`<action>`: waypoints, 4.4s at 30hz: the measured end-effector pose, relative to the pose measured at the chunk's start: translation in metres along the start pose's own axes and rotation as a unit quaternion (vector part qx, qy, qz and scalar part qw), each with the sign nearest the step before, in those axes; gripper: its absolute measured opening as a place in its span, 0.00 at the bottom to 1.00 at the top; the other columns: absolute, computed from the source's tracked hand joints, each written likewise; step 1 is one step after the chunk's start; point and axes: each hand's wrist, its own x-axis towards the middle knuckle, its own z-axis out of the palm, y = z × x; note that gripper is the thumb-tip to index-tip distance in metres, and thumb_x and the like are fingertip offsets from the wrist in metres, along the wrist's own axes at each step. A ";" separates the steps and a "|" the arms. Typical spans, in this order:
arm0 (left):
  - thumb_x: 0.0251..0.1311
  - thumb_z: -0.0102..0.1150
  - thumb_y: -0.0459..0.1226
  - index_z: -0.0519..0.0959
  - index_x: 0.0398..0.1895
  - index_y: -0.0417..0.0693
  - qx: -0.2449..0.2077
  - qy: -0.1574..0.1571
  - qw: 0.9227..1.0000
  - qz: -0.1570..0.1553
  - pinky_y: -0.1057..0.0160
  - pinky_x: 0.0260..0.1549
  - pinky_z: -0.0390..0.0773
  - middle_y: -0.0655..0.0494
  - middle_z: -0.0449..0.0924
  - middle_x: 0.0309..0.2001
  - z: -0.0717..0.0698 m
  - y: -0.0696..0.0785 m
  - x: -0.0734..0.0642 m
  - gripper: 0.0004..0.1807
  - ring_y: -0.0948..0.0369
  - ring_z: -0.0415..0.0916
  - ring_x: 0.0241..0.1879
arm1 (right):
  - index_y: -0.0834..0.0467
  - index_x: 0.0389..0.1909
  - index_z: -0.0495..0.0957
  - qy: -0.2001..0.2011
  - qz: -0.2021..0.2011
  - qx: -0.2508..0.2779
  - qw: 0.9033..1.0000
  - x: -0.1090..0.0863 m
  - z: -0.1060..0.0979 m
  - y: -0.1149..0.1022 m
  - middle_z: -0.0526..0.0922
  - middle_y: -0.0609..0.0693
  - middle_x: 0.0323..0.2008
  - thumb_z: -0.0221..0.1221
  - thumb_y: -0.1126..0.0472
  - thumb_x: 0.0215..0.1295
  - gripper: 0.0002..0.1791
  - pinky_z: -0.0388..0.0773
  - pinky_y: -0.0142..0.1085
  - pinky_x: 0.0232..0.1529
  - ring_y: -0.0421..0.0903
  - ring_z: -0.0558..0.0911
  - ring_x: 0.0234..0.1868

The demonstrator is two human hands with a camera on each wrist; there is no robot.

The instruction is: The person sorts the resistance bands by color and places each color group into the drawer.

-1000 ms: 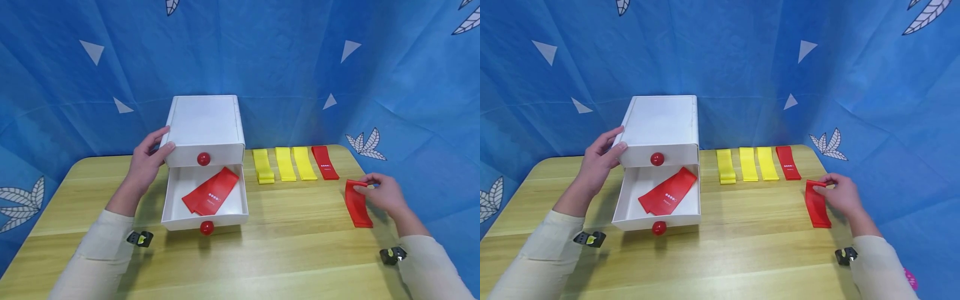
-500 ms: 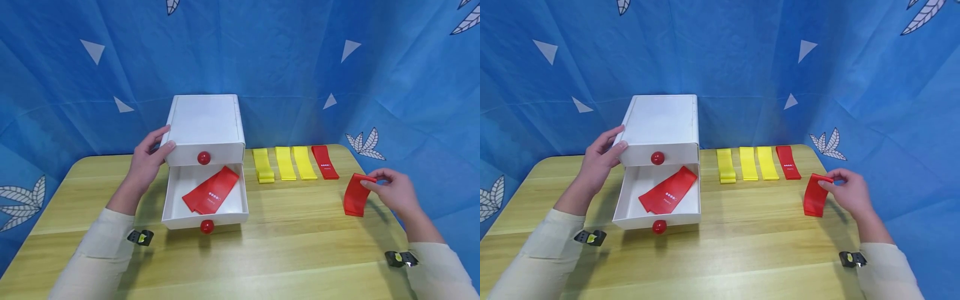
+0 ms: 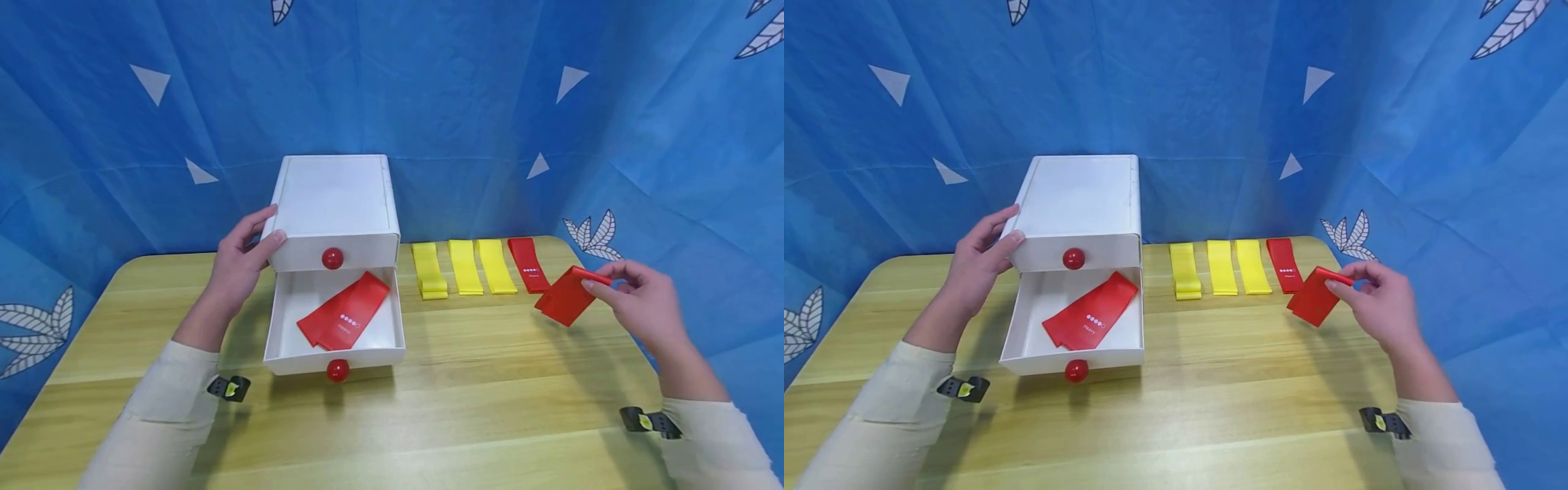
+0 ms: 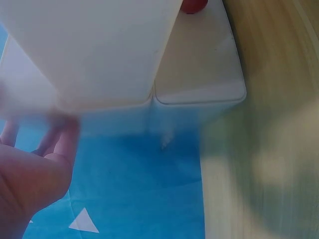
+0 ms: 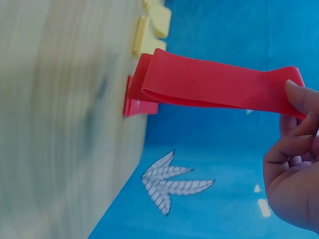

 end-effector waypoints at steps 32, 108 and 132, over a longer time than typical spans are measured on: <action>0.70 0.57 0.52 0.63 0.76 0.65 -0.007 -0.001 1.000 -0.003 0.43 0.57 0.72 0.49 0.63 0.70 0.001 0.002 0.000 0.32 0.46 0.67 0.64 | 0.63 0.42 0.81 -0.013 -0.129 0.217 0.968 0.000 0.059 -0.110 0.84 0.49 0.36 0.68 0.68 0.62 0.09 0.68 0.31 0.15 0.45 0.72 0.19; 0.71 0.56 0.50 0.63 0.76 0.62 -0.013 -0.001 1.000 0.003 0.43 0.56 0.73 0.48 0.64 0.70 0.002 -0.002 0.003 0.32 0.45 0.67 0.64 | 0.54 0.37 0.85 -0.186 -0.156 0.131 0.961 -0.038 0.220 -0.203 0.84 0.42 0.31 0.74 0.61 0.56 0.09 0.82 0.37 0.29 0.43 0.82 0.32; 0.71 0.55 0.50 0.63 0.76 0.63 -0.017 -0.003 1.000 0.001 0.45 0.57 0.73 0.49 0.64 0.69 0.001 -0.003 0.002 0.31 0.48 0.68 0.62 | 0.53 0.41 0.89 -0.124 -0.171 0.111 0.971 -0.023 0.209 -0.165 0.86 0.40 0.35 0.74 0.60 0.56 0.12 0.62 0.36 0.16 0.48 0.67 0.16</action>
